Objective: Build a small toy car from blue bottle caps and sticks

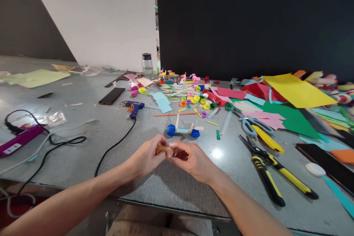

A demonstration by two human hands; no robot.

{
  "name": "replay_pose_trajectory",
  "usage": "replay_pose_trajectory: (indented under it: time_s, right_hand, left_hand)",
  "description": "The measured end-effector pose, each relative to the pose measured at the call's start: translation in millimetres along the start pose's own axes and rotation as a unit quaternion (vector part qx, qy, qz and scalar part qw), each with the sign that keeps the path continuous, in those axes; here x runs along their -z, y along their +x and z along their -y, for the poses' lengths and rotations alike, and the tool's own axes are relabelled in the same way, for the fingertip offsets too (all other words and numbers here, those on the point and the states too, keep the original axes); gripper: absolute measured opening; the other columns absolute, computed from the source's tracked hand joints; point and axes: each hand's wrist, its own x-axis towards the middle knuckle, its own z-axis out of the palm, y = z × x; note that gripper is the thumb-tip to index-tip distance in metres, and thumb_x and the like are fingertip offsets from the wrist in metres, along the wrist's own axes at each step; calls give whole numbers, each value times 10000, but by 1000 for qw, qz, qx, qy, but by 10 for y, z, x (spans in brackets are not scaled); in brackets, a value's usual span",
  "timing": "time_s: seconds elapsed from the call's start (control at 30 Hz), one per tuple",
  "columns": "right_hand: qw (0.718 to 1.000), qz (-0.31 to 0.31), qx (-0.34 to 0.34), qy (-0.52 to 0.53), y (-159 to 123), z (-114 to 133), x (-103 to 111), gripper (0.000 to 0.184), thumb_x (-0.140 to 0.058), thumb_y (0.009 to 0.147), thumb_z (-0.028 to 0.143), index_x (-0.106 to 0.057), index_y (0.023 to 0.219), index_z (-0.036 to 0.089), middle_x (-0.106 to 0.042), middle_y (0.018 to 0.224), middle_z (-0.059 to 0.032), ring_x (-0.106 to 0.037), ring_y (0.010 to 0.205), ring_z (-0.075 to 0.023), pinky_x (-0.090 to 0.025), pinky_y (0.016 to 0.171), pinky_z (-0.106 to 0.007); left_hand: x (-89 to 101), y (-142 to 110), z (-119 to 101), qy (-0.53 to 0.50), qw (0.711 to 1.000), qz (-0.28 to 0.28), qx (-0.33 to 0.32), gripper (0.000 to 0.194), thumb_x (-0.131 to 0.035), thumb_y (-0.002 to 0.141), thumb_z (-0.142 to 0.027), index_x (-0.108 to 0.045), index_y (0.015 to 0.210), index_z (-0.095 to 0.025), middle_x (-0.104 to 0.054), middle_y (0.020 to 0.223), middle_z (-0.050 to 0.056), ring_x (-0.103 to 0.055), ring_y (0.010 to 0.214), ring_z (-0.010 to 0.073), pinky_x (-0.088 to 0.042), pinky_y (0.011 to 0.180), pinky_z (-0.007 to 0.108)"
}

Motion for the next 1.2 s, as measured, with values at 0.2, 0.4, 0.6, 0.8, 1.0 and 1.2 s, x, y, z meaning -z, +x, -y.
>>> replay_pose_trajectory:
  time_s: [0.2,0.4,0.6,0.8,1.0,1.2]
  right_hand:
    - [997,38,-16,65,32,-17,-70,123,-674,882,280,-700,985,219,-626,825,6,-561,691,-140,-444,626,-252]
    - [1000,-12,15,-7,29,4,-60,80,-656,866,201,-664,944,211,-573,735,35,-484,624,-109,-405,597,-233]
    - [996,-59,-26,56,9,-7,28,78,-651,842,225,-612,905,201,-578,709,35,-541,599,-113,-453,564,-232]
    - [991,-67,-42,109,-12,49,87,85,-649,824,224,-572,799,198,-564,718,35,-588,597,-106,-493,579,-232]
    - [978,-134,-11,158,-76,14,176,85,-648,900,281,-632,931,204,-653,730,3,-650,638,-144,-524,593,-263]
    - [921,-231,30,313,-69,63,324,137,-665,842,293,-675,970,247,-754,1052,-55,-742,922,-239,-609,761,-379]
  left_hand:
    - [-70,31,33,3,999,20,34,156,-547,827,-205,-510,977,-192,-662,818,25,-587,709,182,-381,645,285]
    - [-36,48,-16,-71,997,38,1,144,-557,829,-218,-510,962,-184,-613,805,-1,-546,706,148,-397,651,265]
    - [62,26,51,-25,996,55,-65,233,-548,800,-149,-514,1027,-188,-553,771,-38,-481,640,113,-363,613,238]
    - [150,13,72,-23,996,69,-60,256,-548,788,-146,-520,1040,-186,-496,738,-55,-441,628,101,-349,596,228]
    - [198,24,8,-86,993,74,-20,248,-544,814,-186,-488,1056,-189,-428,710,-74,-370,590,85,-310,540,213]
    - [166,49,55,-106,993,49,-18,248,-554,817,-191,-506,1060,-180,-453,746,-64,-399,621,85,-330,568,219]
